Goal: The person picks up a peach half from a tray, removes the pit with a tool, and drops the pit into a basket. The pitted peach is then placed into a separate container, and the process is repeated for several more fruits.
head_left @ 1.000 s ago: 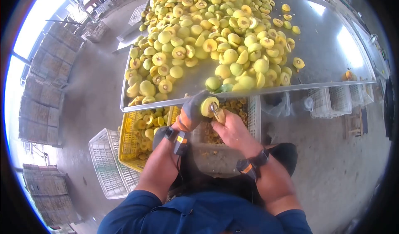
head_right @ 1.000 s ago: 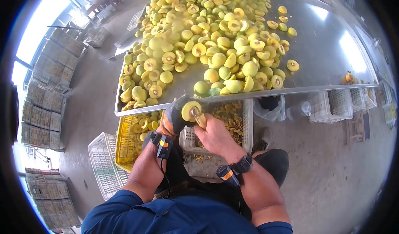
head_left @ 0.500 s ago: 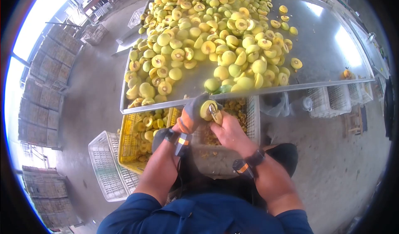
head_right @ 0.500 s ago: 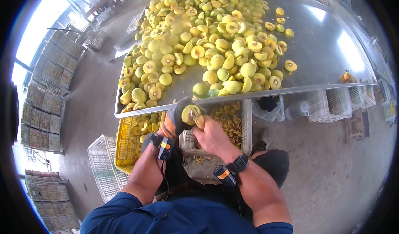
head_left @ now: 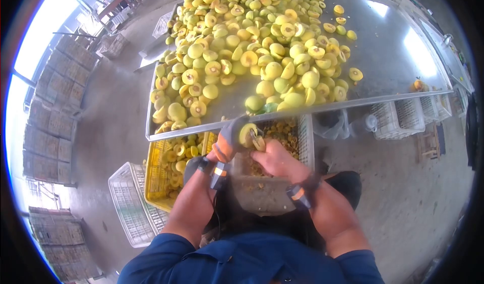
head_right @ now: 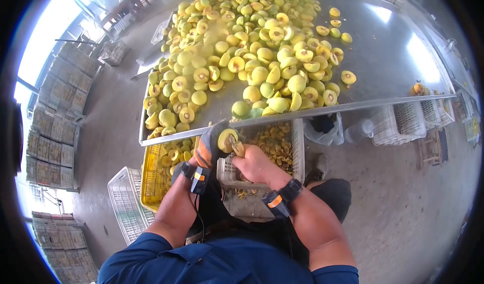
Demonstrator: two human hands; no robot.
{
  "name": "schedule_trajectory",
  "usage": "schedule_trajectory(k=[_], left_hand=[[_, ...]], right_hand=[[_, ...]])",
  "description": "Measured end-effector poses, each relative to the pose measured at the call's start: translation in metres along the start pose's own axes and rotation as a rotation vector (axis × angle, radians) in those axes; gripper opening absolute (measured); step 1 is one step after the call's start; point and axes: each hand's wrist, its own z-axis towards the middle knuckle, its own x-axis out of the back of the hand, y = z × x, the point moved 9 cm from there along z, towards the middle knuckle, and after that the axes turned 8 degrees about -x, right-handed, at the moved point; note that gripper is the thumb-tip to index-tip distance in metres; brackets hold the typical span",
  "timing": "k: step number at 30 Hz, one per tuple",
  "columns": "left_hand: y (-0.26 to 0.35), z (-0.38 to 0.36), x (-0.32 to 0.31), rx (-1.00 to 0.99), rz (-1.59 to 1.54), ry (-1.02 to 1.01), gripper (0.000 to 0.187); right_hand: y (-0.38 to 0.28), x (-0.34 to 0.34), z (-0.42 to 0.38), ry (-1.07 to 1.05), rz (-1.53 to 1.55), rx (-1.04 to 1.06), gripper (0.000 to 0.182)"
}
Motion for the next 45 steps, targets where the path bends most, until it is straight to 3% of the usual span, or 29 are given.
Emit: schedule_trajectory(k=[3,4,5,9,12,13,16,19,22,23,26,30,32,33,36,38,40,45], left_hand=[[-0.005,0.005,-0.008,-0.08,0.075,-0.025,0.077],[0.0,0.003,-0.006,-0.103,0.1,0.026,0.074],[0.005,0.001,-0.005,-0.125,0.126,0.078,0.072],[0.031,0.011,0.015,0.054,-0.045,0.163,0.059],[0.039,0.015,0.023,-0.209,0.067,0.168,0.05],[0.031,0.019,0.02,-0.215,-0.127,0.115,0.041],[0.035,0.02,0.02,-0.24,-0.262,0.113,0.039],[0.016,0.018,0.006,0.153,-0.666,0.086,0.041],[0.013,0.019,0.002,0.24,-0.748,0.081,0.047],[0.016,0.02,0.006,0.195,-0.689,0.071,0.048],[0.013,0.019,0.005,0.18,-0.72,0.084,0.05],[0.01,0.016,0.003,0.324,-0.935,0.144,0.05],[0.019,0.02,0.016,0.275,-0.883,0.206,0.052],[0.025,0.022,0.027,0.073,-0.605,0.199,0.053],[0.017,0.013,0.012,0.453,-1.134,0.228,0.043],[0.02,0.023,0.02,0.224,-0.912,0.177,0.054],[0.024,0.023,0.02,0.346,-0.953,0.17,0.055],[0.025,0.028,0.014,0.321,-1.055,0.188,0.056]], right_hand=[[-0.002,0.006,0.006,0.165,-0.264,0.405,0.028],[-0.019,0.005,-0.011,0.15,-0.175,0.362,0.029],[-0.012,0.009,-0.006,0.265,-0.21,0.483,0.028],[-0.006,0.019,0.0,0.416,-0.233,0.426,0.027],[-0.007,0.026,0.0,0.386,-0.211,0.358,0.027],[-0.006,0.028,-0.001,0.384,-0.179,0.359,0.027],[-0.014,0.027,-0.011,0.387,-0.187,0.345,0.028],[-0.014,0.025,-0.011,0.347,-0.23,0.317,0.029],[-0.01,0.026,-0.005,0.325,-0.226,0.349,0.025],[-0.011,0.027,-0.005,0.325,-0.219,0.371,0.022],[0.006,0.016,0.002,0.084,0.07,0.106,0.013],[-0.008,0.017,-0.008,0.138,0.159,0.16,0.009],[-0.008,0.02,-0.009,0.192,0.138,0.189,0.009],[-0.012,0.022,-0.01,0.213,0.118,0.29,0.01],[-0.011,0.02,-0.015,0.152,0.244,0.145,0.012],[-0.005,0.021,-0.007,0.095,0.271,0.16,0.01],[-0.012,0.021,-0.012,0.095,0.234,0.178,0.01],[-0.015,0.024,-0.01,0.161,0.148,0.201,0.021]])
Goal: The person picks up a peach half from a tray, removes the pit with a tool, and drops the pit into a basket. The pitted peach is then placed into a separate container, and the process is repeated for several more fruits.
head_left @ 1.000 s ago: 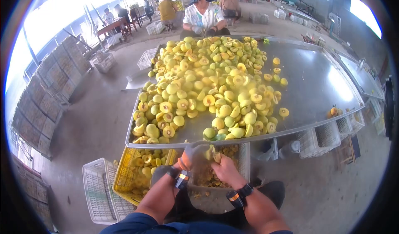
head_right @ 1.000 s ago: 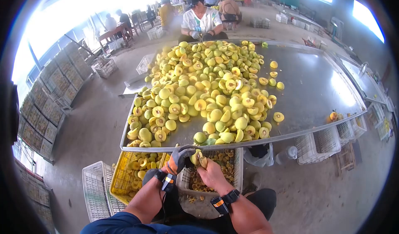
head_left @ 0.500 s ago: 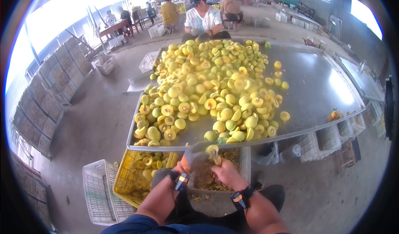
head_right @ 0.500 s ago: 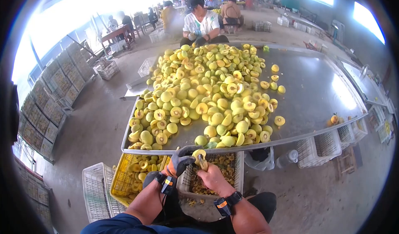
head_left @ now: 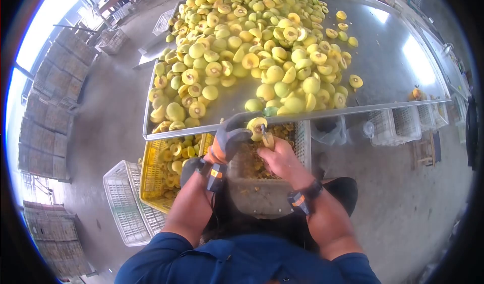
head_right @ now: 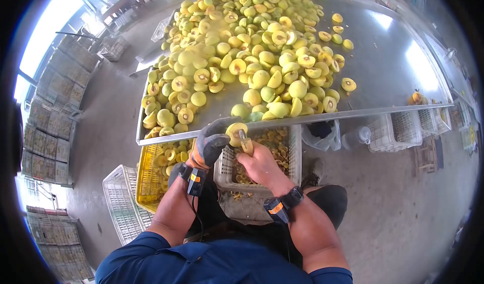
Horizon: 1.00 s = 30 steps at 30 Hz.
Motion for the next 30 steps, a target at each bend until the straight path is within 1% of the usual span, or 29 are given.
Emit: schedule_trajectory(k=[2,3,4,5,8,10,11,13,17,20,23,26,29,30], left_hand=[[0.003,0.001,-0.001,0.006,0.033,-0.001,0.057],[0.004,0.0,-0.001,0.009,0.05,0.0,0.057],[-0.002,0.0,0.002,0.048,-0.035,0.023,0.055],[-0.004,0.0,0.003,0.052,-0.026,0.028,0.056],[-0.001,-0.003,0.002,0.05,0.036,0.04,0.057],[0.008,-0.002,-0.002,0.012,0.123,0.036,0.057],[0.006,-0.002,-0.002,0.028,0.096,0.05,0.057],[-0.002,-0.004,0.0,0.065,0.039,0.083,0.058],[-0.002,-0.003,0.0,0.02,-0.043,0.063,0.058],[-0.002,-0.003,0.0,0.011,-0.052,0.064,0.056],[0.0,-0.004,0.0,0.029,-0.001,0.063,0.057],[-0.002,-0.005,-0.001,0.069,0.01,0.053,0.058],[0.002,-0.006,-0.004,0.045,-0.002,0.04,0.057],[0.0,-0.006,-0.004,0.034,-0.03,0.037,0.057]], right_hand=[[-0.001,0.003,0.004,0.05,-0.088,0.095,0.022],[0.001,0.002,0.005,0.046,-0.084,0.088,0.022],[0.002,0.002,0.005,0.041,-0.08,0.083,0.022],[0.003,0.001,0.006,0.037,-0.075,0.079,0.022],[0.011,-0.004,0.001,-0.036,0.0,-0.162,0.024],[0.001,0.0,0.007,0.074,-0.071,0.107,0.024],[-0.004,0.002,0.006,0.129,-0.106,0.24,0.025],[-0.008,0.001,0.004,0.14,-0.108,0.231,0.026],[-0.015,0.005,0.002,0.155,-0.079,0.268,0.028],[-0.009,0.005,0.004,0.132,-0.162,0.192,0.028],[-0.014,-0.001,0.001,0.056,-0.107,0.166,0.025],[0.019,-0.008,0.003,-0.096,0.108,-0.219,0.016],[0.038,-0.011,0.009,-0.141,0.253,-0.293,0.016],[0.029,-0.006,0.012,-0.058,0.1,-0.139,0.017]])
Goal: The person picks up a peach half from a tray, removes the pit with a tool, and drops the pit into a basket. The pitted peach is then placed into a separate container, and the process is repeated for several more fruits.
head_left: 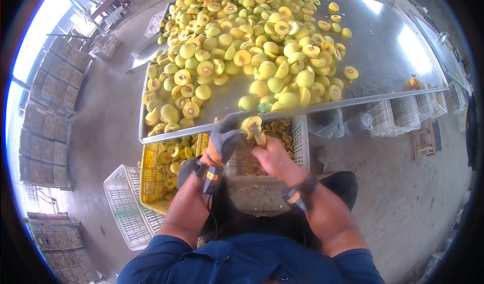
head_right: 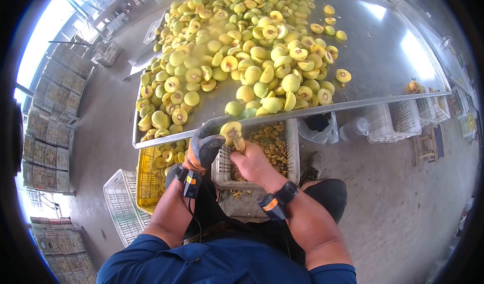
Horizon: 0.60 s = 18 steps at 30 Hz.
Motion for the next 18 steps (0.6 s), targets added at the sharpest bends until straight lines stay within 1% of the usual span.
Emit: schedule_trajectory(k=[2,4,5,6,7,9,10,11,12,14,15,16,17,18], left_hand=[[-0.005,0.001,0.002,0.01,-0.09,0.009,0.056],[-0.016,-0.001,0.007,0.047,-0.208,0.039,0.054],[-0.016,0.002,0.012,-0.047,-0.015,0.047,0.053],[-0.021,0.004,0.014,-0.147,0.181,0.055,0.051],[-0.024,0.005,0.018,-0.195,0.315,0.083,0.043],[-0.042,0.007,0.031,-0.177,0.473,0.195,0.031],[-0.041,0.008,0.03,-0.19,0.605,0.246,0.031],[-0.034,0.004,0.027,-0.247,0.852,0.268,0.028],[-0.022,0.0,0.021,-0.296,1.102,0.31,0.028],[-0.011,-0.009,0.016,-0.397,1.199,0.348,0.034],[0.002,-0.012,0.008,-0.466,1.283,0.334,0.036],[0.009,-0.016,0.005,-0.543,1.274,0.392,0.04],[0.008,-0.015,0.007,-0.514,1.229,0.371,0.041],[0.014,-0.015,0.003,-0.567,1.26,0.354,0.039]], right_hand=[[-0.023,0.002,-0.008,0.174,-0.302,0.313,0.02],[-0.028,0.002,-0.012,0.162,-0.335,0.342,0.023],[-0.035,0.002,-0.012,0.156,-0.356,0.368,0.025],[-0.036,0.004,-0.008,0.197,-0.371,0.386,0.026],[-0.026,0.006,-0.001,0.239,-0.382,0.4,0.027],[-0.012,0.0,0.005,0.281,-0.432,0.399,0.029],[-0.009,-0.006,0.007,0.287,-0.472,0.39,0.029],[-0.004,-0.009,0.009,0.294,-0.513,0.379,0.03],[-0.002,-0.014,0.013,0.228,-0.47,0.504,0.022],[0.009,-0.019,0.012,-0.104,-0.155,0.085,0.016],[0.009,-0.032,0.001,-0.27,-0.003,-0.121,0.015],[-0.004,-0.038,-0.012,-0.274,0.083,-0.124,0.016],[-0.006,-0.041,-0.014,-0.287,0.095,-0.125,0.013],[-0.007,-0.042,-0.017,-0.299,0.105,-0.128,0.011]])
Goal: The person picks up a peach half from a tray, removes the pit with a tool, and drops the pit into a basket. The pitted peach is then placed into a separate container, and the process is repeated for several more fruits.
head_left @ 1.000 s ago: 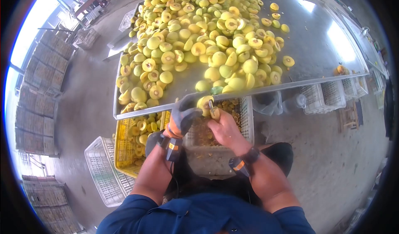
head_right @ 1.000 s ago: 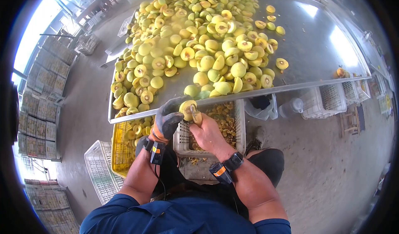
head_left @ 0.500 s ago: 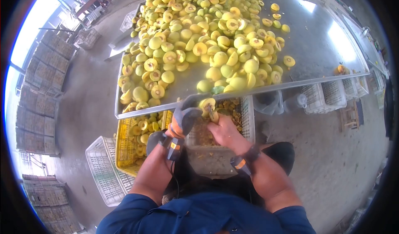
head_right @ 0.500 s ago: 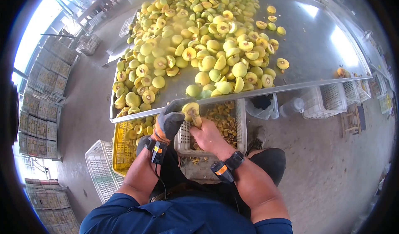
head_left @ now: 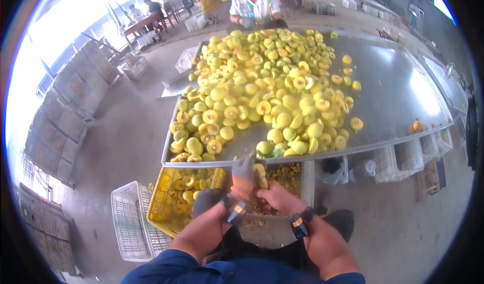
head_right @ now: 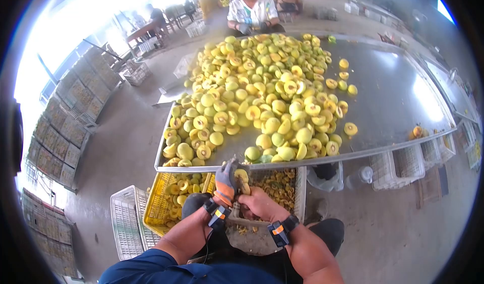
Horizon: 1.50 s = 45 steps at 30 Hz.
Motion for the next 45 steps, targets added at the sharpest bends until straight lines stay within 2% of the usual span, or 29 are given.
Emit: schedule_trajectory(k=[1,2,5,6,8,9,10,11,13,15,16,17,19,20,22,25,26,27,28,29,30,31,34,37,39,41,42,43,45], left_hand=[[0.006,0.001,0.003,-0.054,0.019,0.006,0.038],[0.002,-0.002,0.001,0.004,-0.056,-0.022,0.036],[0.016,-0.004,0.012,-0.022,-0.09,0.009,0.033],[0.022,-0.003,0.015,-0.045,-0.085,0.012,0.031],[0.024,-0.006,0.013,-0.056,-0.077,0.004,0.028],[0.018,-0.006,0.007,0.1,-0.223,-0.039,0.028],[0.011,-0.008,0.0,0.27,-0.367,-0.06,0.027],[0.006,-0.013,-0.006,0.441,-0.49,-0.063,0.027],[0.01,-0.012,-0.004,0.418,-0.491,-0.064,0.027],[0.016,-0.006,-0.001,0.361,-0.473,-0.06,0.026],[0.018,0.0,0.002,0.157,-0.38,-0.006,0.024],[0.023,0.0,0.006,-0.047,-0.284,0.052,0.025],[0.027,0.005,0.007,0.015,-0.384,-0.081,0.03],[0.025,0.003,0.003,0.136,-0.542,-0.151,0.033],[0.034,0.003,0.009,-0.141,-0.44,-0.121,0.037],[0.057,0.016,0.041,-0.359,-0.521,-0.089,0.039],[0.07,0.022,0.054,-0.413,-0.353,-0.032,0.04],[0.037,0.014,0.03,-0.204,-0.439,-0.153,0.038],[0.037,0.022,0.035,-0.138,-0.47,-0.25,0.032],[0.028,0.023,0.05,-0.086,-0.413,-0.076,0.029],[0.003,0.016,0.05,-0.035,-0.276,-0.006,0.031],[-0.003,0.017,0.053,-0.059,-0.274,-0.006,0.032],[-0.01,0.015,0.072,-0.15,-0.258,-0.014,0.034],[-0.02,0.012,0.102,-0.064,-0.076,-0.01,0.035],[-0.022,0.003,0.133,-0.122,0.013,-0.053,0.034],[-0.079,-0.029,0.148,-0.049,0.111,-0.042,0.028],[-0.119,-0.049,0.15,0.239,-0.258,-0.025,0.021],[-0.163,-0.084,0.152,0.757,-0.665,0.159,0.021],[-0.215,-0.125,0.174,0.803,-0.358,0.022,0.021]], right_hand=[[0.003,-0.002,-0.003,-0.009,0.015,-0.006,0.009],[0.0,0.003,-0.002,0.088,-0.2,0.103,0.008],[-0.006,0.001,-0.008,0.146,-0.4,0.252,0.01],[0.012,0.002,-0.003,0.071,-0.14,0.051,0.014],[-0.016,-0.002,-0.016,0.242,-0.447,0.487,0.014],[-0.026,-0.006,-0.025,0.328,-0.604,0.71,0.014],[-0.023,-0.003,-0.023,0.427,-0.646,0.734,0.012],[-0.004,0.009,-0.01,0.331,-0.478,0.501,0.01],[0.011,-0.003,-0.023,0.14,-0.136,0.047,0.007],[0.02,-0.008,-0.024,-0.012,0.07,-0.028,0.007],[0.023,-0.012,-0.024,-0.09,0.167,-0.068,0.008],[0.024,-0.012,-0.024,-0.084,0.132,-0.057,0.009],[0.026,-0.015,-0.022,-0.074,0.067,-0.027,0.011],[0.025,-0.017,-0.024,-0.106,0.046,-0.019,0.011],[0.024,-0.024,-0.03,-0.175,0.008,-0.017,0.013],[0.027,-0.029,-0.031,-0.192,-0.047,-0.029,0.015],[0.022,-0.022,-0.03,-0.104,-0.145,-0.028,0.017],[0.009,-0.027,-0.038,-0.094,-0.169,0.008,0.018],[0.006,-0.026,-0.041,-0.084,-0.204,0.036,0.02],[0.013,-0.025,-0.043,-0.131,-0.146,0.017,0.021],[0.013,-0.022,-0.041,-0.176,-0.1,0.011,0.022],[0.014,-0.02,-0.038,-0.221,-0.061,0.017,0.023],[0.05,0.036,0.012,0.274,-0.87,0.132,0.025],[0.061,0.031,0.008,0.277,-0.79,-0.043,0.027],[0.054,0.032,0.002,0.311,-0.904,0.046,0.029],[0.046,0.039,-0.002,0.411,-1.034,0.116,0.031],[0.043,0.043,-0.008,0.457,-0.942,0.122,0.032],[0.04,0.046,-0.011,0.479,-0.911,0.137,0.032],[0.031,0.053,-0.017,0.517,-0.851,0.169,0.032]])
